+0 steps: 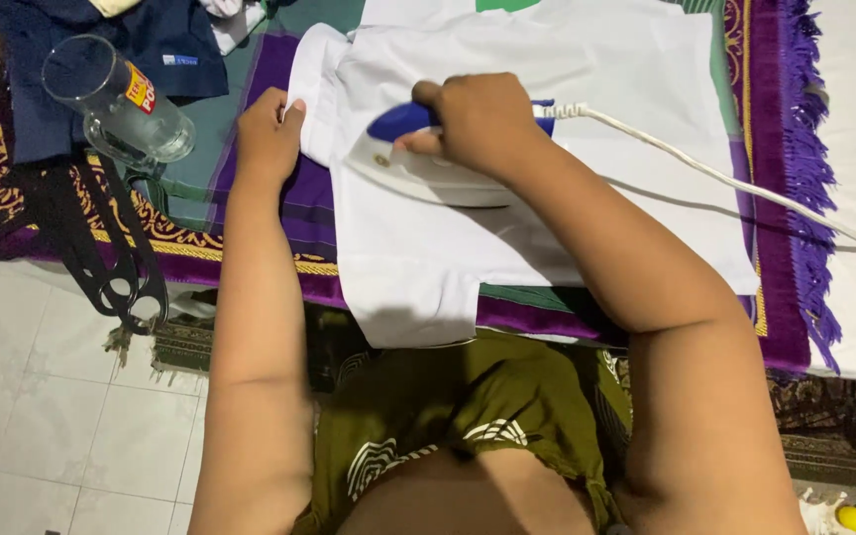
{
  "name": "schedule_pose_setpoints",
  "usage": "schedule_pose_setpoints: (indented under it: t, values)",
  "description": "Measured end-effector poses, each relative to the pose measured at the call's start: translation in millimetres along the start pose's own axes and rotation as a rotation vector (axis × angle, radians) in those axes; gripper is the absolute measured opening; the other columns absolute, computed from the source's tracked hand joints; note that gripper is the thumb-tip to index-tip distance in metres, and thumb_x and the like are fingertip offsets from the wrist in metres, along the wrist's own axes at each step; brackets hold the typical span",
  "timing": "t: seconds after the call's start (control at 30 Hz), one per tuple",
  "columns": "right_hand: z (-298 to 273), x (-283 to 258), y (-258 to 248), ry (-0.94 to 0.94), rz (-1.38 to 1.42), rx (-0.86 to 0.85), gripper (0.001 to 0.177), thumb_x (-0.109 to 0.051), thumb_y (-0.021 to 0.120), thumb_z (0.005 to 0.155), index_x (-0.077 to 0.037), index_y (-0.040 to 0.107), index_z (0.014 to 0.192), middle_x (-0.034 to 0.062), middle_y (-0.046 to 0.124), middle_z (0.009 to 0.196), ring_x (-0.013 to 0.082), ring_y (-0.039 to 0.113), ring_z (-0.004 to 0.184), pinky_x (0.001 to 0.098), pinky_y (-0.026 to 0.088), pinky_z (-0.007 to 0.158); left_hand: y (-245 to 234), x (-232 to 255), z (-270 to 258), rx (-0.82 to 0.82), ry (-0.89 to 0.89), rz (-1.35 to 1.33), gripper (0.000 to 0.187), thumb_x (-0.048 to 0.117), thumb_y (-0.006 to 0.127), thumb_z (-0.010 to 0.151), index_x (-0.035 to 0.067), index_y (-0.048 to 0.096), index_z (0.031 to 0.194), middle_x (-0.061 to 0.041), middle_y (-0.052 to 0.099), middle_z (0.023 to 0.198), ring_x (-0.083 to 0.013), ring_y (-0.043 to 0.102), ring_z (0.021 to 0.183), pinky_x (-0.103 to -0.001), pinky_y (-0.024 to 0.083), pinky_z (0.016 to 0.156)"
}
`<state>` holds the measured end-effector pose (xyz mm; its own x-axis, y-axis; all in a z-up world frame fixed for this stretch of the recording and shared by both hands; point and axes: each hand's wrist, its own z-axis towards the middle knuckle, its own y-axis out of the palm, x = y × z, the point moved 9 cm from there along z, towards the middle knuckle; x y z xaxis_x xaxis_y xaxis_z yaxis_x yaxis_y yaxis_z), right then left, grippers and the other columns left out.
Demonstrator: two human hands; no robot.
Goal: Iron and fold a white shirt on a floor mat
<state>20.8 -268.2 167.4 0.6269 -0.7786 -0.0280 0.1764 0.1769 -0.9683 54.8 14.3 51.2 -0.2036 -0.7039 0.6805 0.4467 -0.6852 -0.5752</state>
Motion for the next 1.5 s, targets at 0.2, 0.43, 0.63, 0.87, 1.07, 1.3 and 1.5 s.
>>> schedule_pose_setpoints:
  t: [0.2,0.43,0.63,0.87,1.07,1.3,1.5]
  values:
    - [-30,-14,-4,-0.073,0.04,-0.077,0.067,-0.078,0.065,0.078,-0.018,0.072,0.107,0.0081,0.071,0.072,0.0314,0.07,0.072,0.0447,0.051,0.055,5,-14,3,-0.011,-0.012,0.037,0.023,0.023,0.069,0.101,0.001,0.066,0.098,-0.017,0.066,0.082,-0.0295,0.063,0.072,-0.042,0.048,0.067]
    - [-49,43,-5,0.047,-0.016,-0.075,0.065,-0.077,0.063,0.084,-0.016,0.072,0.103,0.007,0.071,0.076,0.0289,0.071,0.075,0.0446,0.053,0.059,2,-16,2,-0.005,-0.114,-0.073,0.024,0.024,0.067,0.101,0.001,0.066,0.097,-0.016,0.068,0.081,-0.0268,0.065,0.073,-0.04,0.049,0.068]
    - [-103,151,-10,0.442,-0.122,-0.21,0.066,-0.078,0.062,0.086,-0.021,0.072,0.117,0.0062,0.074,0.076,0.0235,0.072,0.071,0.0401,0.053,0.062,3,-21,6,0.018,-0.055,-0.021,0.026,0.023,0.065,0.102,-0.002,0.064,0.095,-0.021,0.068,0.084,-0.0336,0.066,0.077,-0.044,0.049,0.071]
    - [-186,249,-31,0.634,-0.285,-0.035,0.078,-0.084,0.067,0.086,-0.018,0.073,0.128,0.0096,0.075,0.082,0.0283,0.073,0.074,0.0419,0.052,0.063,6,-23,8,0.02,-0.013,0.036,0.03,0.026,0.058,0.102,-0.003,0.061,0.096,-0.031,0.067,0.094,-0.05,0.065,0.091,-0.056,0.048,0.077]
    - [-204,210,-44,0.674,-0.239,-0.114,0.077,-0.084,0.066,0.083,-0.019,0.076,0.124,0.0079,0.075,0.078,0.0264,0.073,0.072,0.0397,0.053,0.063,5,-14,7,-0.003,-0.004,0.071,0.03,0.027,0.056,0.102,-0.003,0.059,0.096,-0.032,0.066,0.094,-0.0523,0.063,0.091,-0.058,0.047,0.078]
    - [-181,121,-38,0.536,-0.158,-0.321,0.073,-0.085,0.061,0.074,-0.029,0.075,0.119,0.0032,0.076,0.077,0.0244,0.074,0.073,0.0392,0.054,0.063,10,-30,10,0.027,-0.006,0.141,0.028,0.023,0.055,0.1,-0.004,0.055,0.093,-0.033,0.062,0.089,-0.0534,0.06,0.084,-0.06,0.045,0.074]
    - [-144,44,-31,0.198,-0.002,-0.213,0.069,-0.082,0.066,0.07,-0.025,0.077,0.106,0.0057,0.075,0.078,0.0288,0.073,0.075,0.0431,0.055,0.068,7,-16,7,0.031,0.019,0.142,0.028,0.024,0.055,0.099,-0.003,0.054,0.092,-0.033,0.062,0.088,-0.0537,0.06,0.085,-0.059,0.045,0.074]
